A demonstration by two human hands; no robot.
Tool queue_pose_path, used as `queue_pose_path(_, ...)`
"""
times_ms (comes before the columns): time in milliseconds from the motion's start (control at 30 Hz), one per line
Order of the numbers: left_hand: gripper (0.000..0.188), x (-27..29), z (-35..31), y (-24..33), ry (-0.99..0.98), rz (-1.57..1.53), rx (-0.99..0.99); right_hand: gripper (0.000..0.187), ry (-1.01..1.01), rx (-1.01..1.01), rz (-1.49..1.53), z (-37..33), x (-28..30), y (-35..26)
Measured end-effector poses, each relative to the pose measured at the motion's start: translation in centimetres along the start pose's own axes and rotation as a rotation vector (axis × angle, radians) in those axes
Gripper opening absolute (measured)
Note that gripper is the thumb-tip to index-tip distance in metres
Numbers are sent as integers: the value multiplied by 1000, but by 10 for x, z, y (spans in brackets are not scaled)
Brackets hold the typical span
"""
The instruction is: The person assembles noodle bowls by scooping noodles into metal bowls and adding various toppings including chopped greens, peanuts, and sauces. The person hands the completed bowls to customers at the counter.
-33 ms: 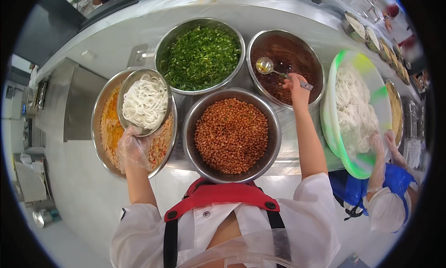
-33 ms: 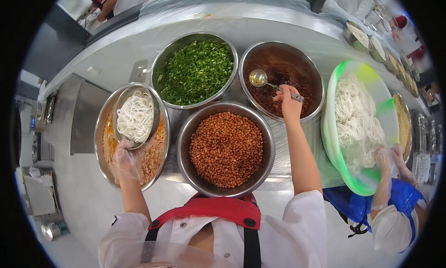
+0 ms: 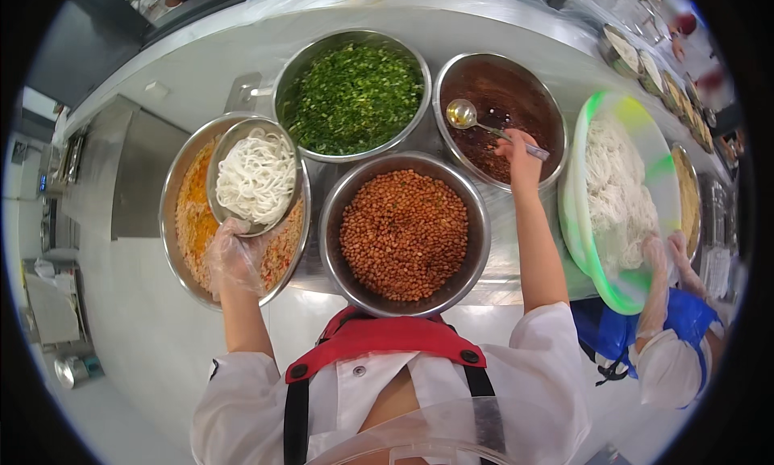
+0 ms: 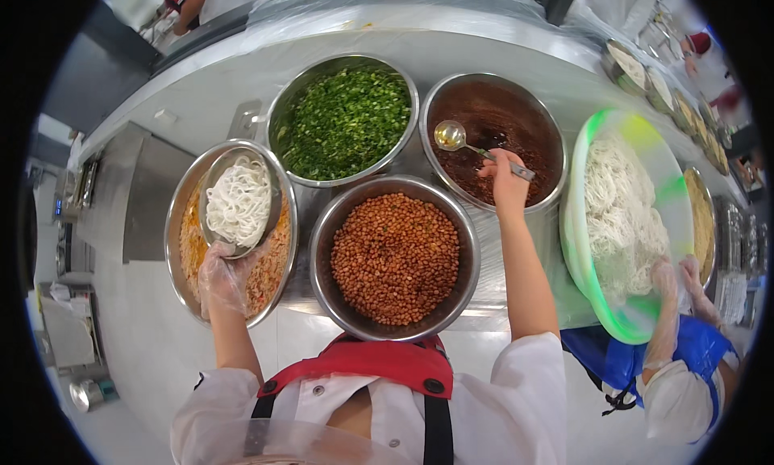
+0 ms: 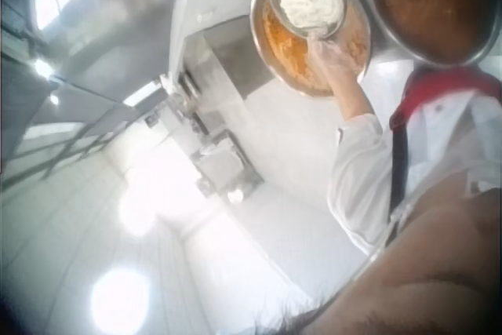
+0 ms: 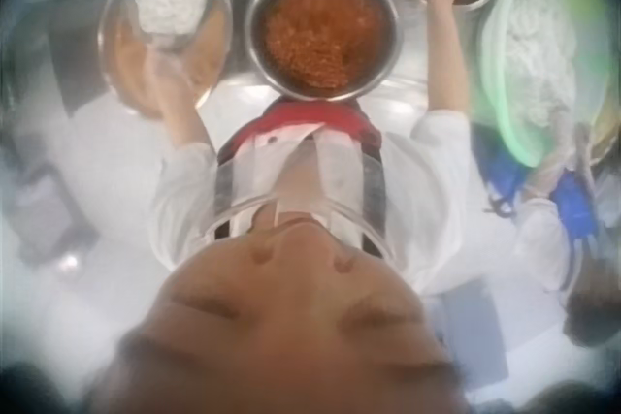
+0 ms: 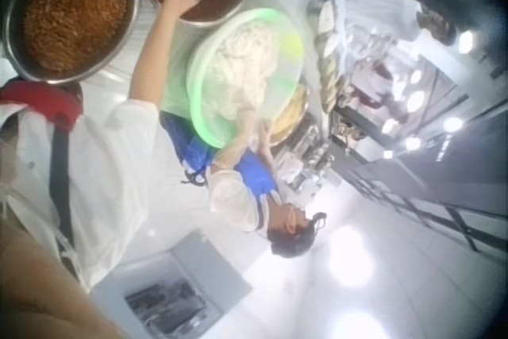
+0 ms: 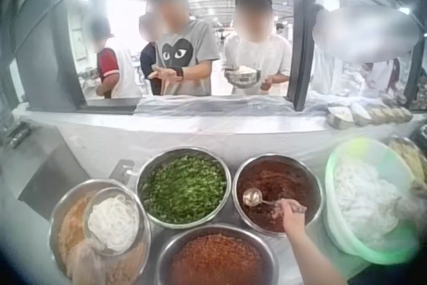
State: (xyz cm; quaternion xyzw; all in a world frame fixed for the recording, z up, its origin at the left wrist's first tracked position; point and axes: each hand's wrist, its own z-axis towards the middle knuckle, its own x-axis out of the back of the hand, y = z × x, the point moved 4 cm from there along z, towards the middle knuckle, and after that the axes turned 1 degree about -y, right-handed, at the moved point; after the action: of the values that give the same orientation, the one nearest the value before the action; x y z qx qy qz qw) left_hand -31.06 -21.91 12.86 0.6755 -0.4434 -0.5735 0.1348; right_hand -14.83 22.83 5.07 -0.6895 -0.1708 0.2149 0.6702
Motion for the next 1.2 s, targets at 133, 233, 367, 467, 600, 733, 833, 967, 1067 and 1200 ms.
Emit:
queue_pose_path(133,71,19,-10,-1,129,-13,39,22,-50,21,93,-4,-26,-15)
queue_pose_path(233,64,27,-20,-3,199,-105,18,22,-170,63,99,0,-74,-28)
queue_pose_path(367,59,52,-21,-11,205,-179,60,11,-523,436,-361,6,-150,-14)
queue_pose_path(467,60,56,-30,-11,226,-188,76,4,-790,997,-1048,-8,-194,1)
queue_pose_path(600,57,74,-38,-10,307,-233,73,10,-906,725,-879,-12,-217,16)
queue_pose_path(733,59,101,-33,-12,230,-221,97,16,-831,351,-741,-2,-212,16)
queue_pose_path(833,63,113,-28,-17,227,-269,84,20,-708,16,-462,12,-200,15)
queue_pose_path(967,31,150,-16,-29,216,-316,44,22,-520,118,-354,13,-185,-20)
queue_pose_path(1067,35,126,-22,-23,225,-266,64,23,-475,89,-232,6,-160,-35)
queue_pose_path(1200,10,127,-23,-24,215,-192,45,21,-494,-49,-44,-33,-116,-43)
